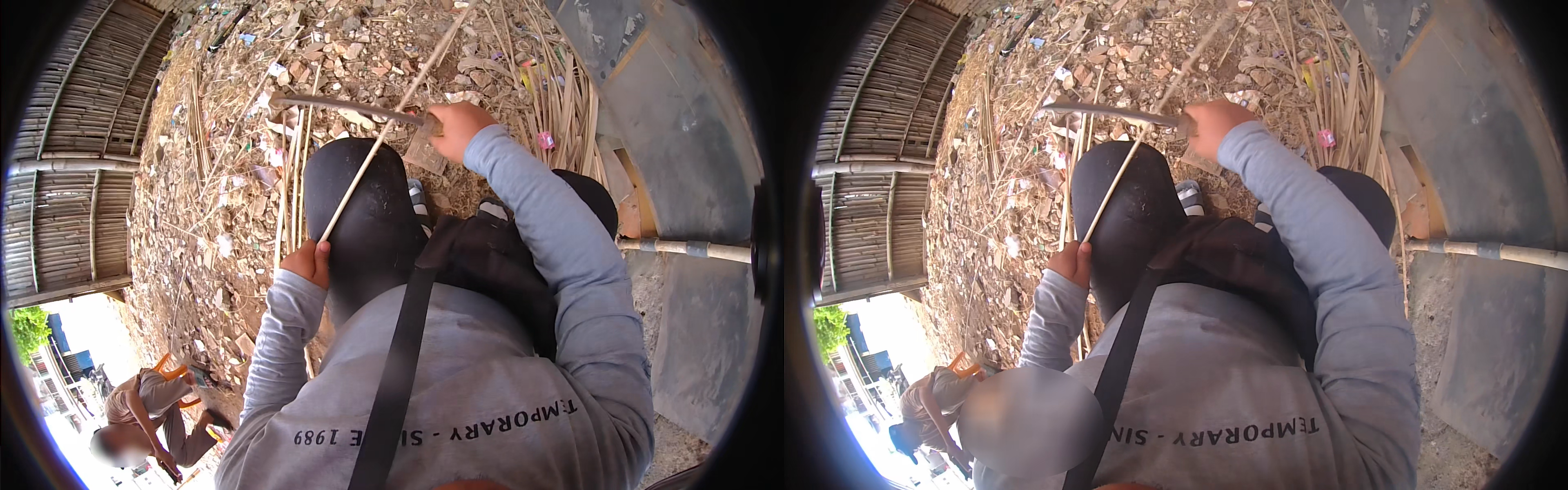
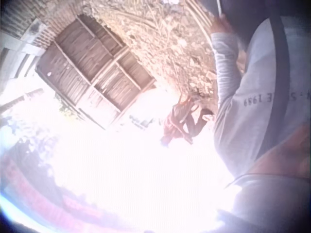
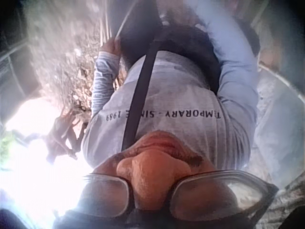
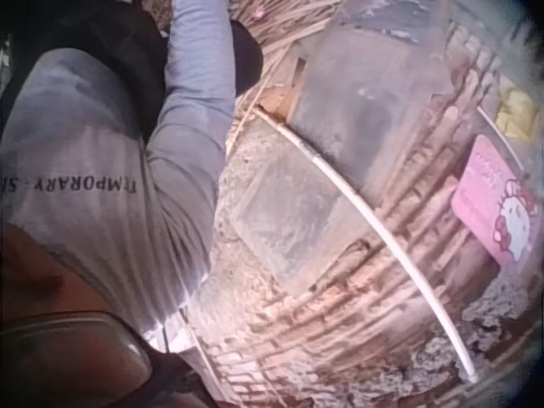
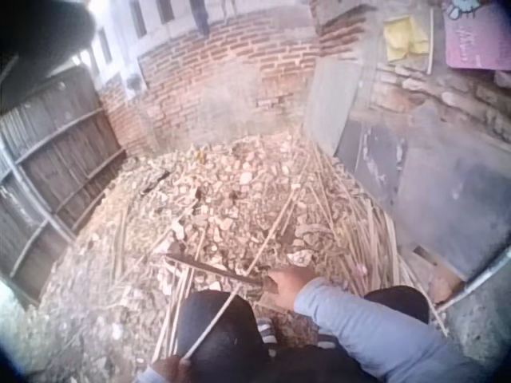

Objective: The person uses a blade to shave thin strips of bamboo held in their hands. They repeatedly pull the blade along the surface of the bamboo strips to smooth or thin them.

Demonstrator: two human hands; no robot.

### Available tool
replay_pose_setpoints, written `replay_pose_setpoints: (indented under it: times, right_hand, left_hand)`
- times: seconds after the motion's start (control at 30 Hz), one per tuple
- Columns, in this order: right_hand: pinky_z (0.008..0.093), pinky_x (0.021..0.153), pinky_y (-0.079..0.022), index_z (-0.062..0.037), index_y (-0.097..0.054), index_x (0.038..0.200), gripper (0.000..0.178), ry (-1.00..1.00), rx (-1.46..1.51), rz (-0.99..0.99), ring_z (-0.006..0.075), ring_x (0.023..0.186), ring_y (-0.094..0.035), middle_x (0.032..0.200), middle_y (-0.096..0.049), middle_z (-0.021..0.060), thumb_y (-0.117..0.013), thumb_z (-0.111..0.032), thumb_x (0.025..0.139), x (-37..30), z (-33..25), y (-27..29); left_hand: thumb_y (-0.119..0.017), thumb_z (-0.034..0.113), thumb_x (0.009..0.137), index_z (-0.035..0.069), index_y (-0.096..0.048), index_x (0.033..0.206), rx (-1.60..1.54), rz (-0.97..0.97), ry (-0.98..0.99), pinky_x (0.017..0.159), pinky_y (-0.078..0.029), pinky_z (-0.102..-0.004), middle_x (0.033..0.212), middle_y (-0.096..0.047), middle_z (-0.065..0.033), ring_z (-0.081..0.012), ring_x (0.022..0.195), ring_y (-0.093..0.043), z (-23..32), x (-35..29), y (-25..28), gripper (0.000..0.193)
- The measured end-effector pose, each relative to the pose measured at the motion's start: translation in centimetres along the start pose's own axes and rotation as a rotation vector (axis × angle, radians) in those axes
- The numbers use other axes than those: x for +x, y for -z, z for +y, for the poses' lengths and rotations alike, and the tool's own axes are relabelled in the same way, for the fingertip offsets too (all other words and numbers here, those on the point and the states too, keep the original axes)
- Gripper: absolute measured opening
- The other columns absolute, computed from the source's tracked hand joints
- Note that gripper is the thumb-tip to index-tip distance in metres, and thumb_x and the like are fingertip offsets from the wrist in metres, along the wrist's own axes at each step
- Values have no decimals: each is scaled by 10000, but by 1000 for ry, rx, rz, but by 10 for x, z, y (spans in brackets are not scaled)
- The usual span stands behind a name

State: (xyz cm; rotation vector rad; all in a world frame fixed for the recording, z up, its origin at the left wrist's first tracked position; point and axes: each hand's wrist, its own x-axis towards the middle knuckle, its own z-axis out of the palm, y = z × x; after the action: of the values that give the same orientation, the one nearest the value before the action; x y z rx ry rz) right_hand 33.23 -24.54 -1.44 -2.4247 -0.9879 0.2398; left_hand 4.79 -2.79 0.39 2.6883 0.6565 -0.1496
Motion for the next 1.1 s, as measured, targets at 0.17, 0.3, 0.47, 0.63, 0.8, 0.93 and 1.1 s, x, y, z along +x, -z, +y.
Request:
replay_pose_setpoints:
  times: [0.17, 0.3, 0.47, 0.63, 0.8, 0.93, 1.1]
  right_hand:
    - [466, 719, -510, -99, -619, 936, 221, -44, -52, 43, 374, 791, -643, 816, -664, 153, -663, -237, 769, 8, 21, -5]
    - [461, 710, -515, -118, -614, 969, 222, -2, -68, -14, 358, 777, -650, 807, -666, 143, -648, -231, 781, 1, 0, 0]
    - [454, 709, -515, -116, -634, 925, 201, -93, 43, 53, 363, 770, -646, 805, -662, 147, -644, -226, 758, 7, 27, -9]
    - [444, 743, -519, -75, -630, 946, 273, -6, -99, -98, 379, 822, -641, 833, -660, 179, -662, -248, 738, -7, -13, 11]
    - [437, 767, -523, -102, -647, 1030, 318, -176, -18, -16, 357, 839, -654, 859, -669, 178, -664, -238, 743, 10, 25, 0]
    - [422, 790, -523, -79, -661, 983, 289, 58, -107, -206, 344, 850, -659, 899, -681, 168, -656, -245, 747, -5, -15, 9]
    - [417, 805, -523, -63, -663, 980, 292, -50, 13, 39, 348, 854, -654, 886, -674, 173, -658, -235, 744, 9, 35, -11]
  left_hand:
    - [-422, 421, 983, 9, -529, 766, -83, -31, -2, 592, -434, -509, 647, -570, -256, -475, 653, -568, 11, 0, 10, 479]
    - [-405, 443, 988, 2, -534, 764, -97, -101, 16, 585, -431, -509, 632, -559, -252, -472, 644, -565, 0, -9, 16, 511]
    - [-366, 423, 1002, -10, -546, 781, -45, -114, 6, 597, -435, -507, 657, -566, -266, -473, 664, -571, -4, -14, 22, 519]
    - [-374, 401, 1003, -11, -560, 794, -26, -167, 46, 598, -435, -503, 661, -572, -259, -465, 666, -576, -9, -24, 31, 498]
    - [-394, 437, 991, -3, -539, 767, -11, -152, 51, 572, -423, -505, 624, -551, -255, -466, 626, -563, -12, -28, 37, 515]
    - [-392, 465, 986, 0, -541, 767, 7, -134, 52, 567, -419, -517, 611, -542, -257, -477, 622, -556, -25, -32, 30, 535]
    - [-378, 454, 991, 2, -551, 773, -75, -122, -17, 569, -428, -505, 608, -542, -246, -465, 623, -565, -30, -25, 21, 531]
